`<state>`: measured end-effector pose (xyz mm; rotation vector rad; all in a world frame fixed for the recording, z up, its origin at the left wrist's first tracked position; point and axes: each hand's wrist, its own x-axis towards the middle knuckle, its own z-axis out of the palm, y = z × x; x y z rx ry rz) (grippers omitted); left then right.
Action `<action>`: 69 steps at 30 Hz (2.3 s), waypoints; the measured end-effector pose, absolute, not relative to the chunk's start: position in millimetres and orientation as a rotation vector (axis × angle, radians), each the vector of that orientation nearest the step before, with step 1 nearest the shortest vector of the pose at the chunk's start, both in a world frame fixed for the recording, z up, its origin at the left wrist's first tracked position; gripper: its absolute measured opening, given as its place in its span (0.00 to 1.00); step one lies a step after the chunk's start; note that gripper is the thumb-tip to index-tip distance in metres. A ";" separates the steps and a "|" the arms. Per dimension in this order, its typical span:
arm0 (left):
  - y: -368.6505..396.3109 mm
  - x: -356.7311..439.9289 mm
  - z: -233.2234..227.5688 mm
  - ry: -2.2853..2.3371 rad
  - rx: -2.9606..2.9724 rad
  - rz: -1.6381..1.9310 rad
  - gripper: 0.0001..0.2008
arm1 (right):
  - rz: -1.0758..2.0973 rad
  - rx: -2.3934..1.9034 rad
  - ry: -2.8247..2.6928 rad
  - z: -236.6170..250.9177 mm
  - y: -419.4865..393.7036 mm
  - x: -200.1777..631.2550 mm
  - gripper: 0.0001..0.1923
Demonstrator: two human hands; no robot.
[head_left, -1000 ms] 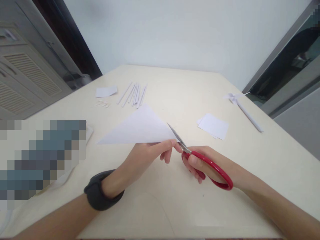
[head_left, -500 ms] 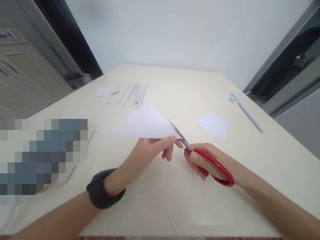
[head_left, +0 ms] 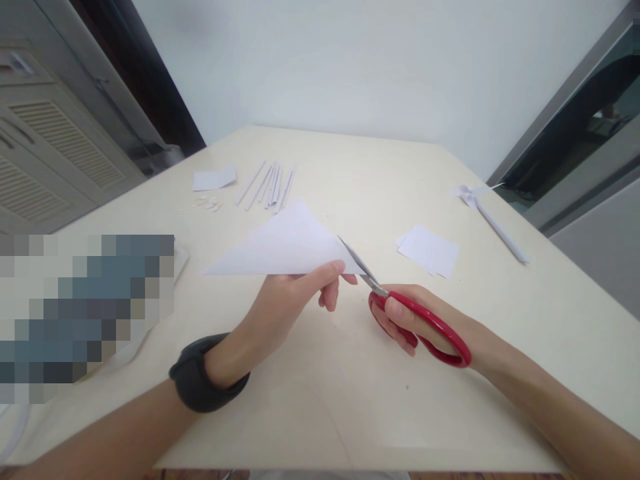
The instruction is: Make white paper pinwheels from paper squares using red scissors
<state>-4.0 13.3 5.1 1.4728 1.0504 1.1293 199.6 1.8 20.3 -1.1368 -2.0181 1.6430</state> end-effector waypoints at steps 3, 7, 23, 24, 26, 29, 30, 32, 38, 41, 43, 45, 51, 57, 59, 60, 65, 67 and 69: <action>10.7 -3.3 6.4 1.110 1.574 1.052 0.22 | 1.629 -1.134 -2.040 22.4 0.6 199.0 0.23; 8.6 -2.9 6.7 1.160 1.639 0.992 0.23 | 1.605 -1.134 -2.060 23.0 0.8 198.1 0.23; 8.0 -2.4 7.9 1.204 1.630 0.948 0.22 | 1.556 -1.199 -2.038 14.3 1.9 197.9 0.20; 8.1 -2.3 8.1 1.203 1.630 0.949 0.22 | 1.547 -1.209 -2.038 13.9 1.9 197.5 0.20; 8.3 -2.1 8.5 1.190 1.625 0.957 0.22 | 1.543 -1.221 -2.029 13.1 1.8 197.0 0.20; 8.8 -2.0 8.2 1.189 1.621 0.963 0.23 | 1.560 -1.207 -2.001 11.9 1.7 196.3 0.20; 8.9 -2.2 7.8 1.193 1.621 0.963 0.23 | 1.570 -1.199 -1.995 11.5 1.8 196.1 0.20; 9.0 -2.6 6.8 1.196 1.625 0.958 0.23 | 1.584 -1.189 -1.987 11.0 2.1 195.4 0.21; 8.6 -4.5 5.3 1.187 1.633 0.954 0.23 | 1.584 -1.215 -1.985 10.3 2.3 193.3 0.21; 8.5 -4.2 6.2 1.190 1.621 0.951 0.23 | 1.586 -1.225 -1.979 10.5 1.7 193.3 0.21; 8.6 -3.5 6.8 1.176 1.605 0.963 0.23 | 1.588 -1.223 -1.979 10.9 1.7 193.5 0.21; 8.9 -2.9 7.0 1.158 1.588 0.978 0.23 | 1.594 -1.229 -1.967 11.1 1.7 193.5 0.21; 9.1 -2.3 6.8 1.121 1.567 0.983 0.23 | 1.631 -1.276 -1.892 9.1 -1.3 190.6 0.21; 7.4 -0.3 8.1 1.133 1.554 0.915 0.23 | 1.592 -1.323 -1.863 10.8 0.9 191.1 0.23; 7.2 0.4 7.3 1.081 1.535 0.886 0.21 | 1.536 -1.325 -1.829 10.7 4.0 193.8 0.23; 7.1 0.7 6.8 1.051 1.521 0.866 0.21 | 1.514 -1.317 -1.810 10.5 5.5 195.2 0.24; 7.0 1.7 7.3 0.934 1.465 0.701 0.17 | 1.509 -1.194 -1.694 11.7 6.7 197.7 0.23; 7.1 2.3 9.4 0.896 1.488 0.649 0.15 | 1.545 -1.156 -1.641 13.8 4.6 195.8 0.21; 6.8 3.2 11.8 0.879 1.508 0.604 0.12 | 1.587 -1.141 -1.614 16.1 2.4 193.2 0.18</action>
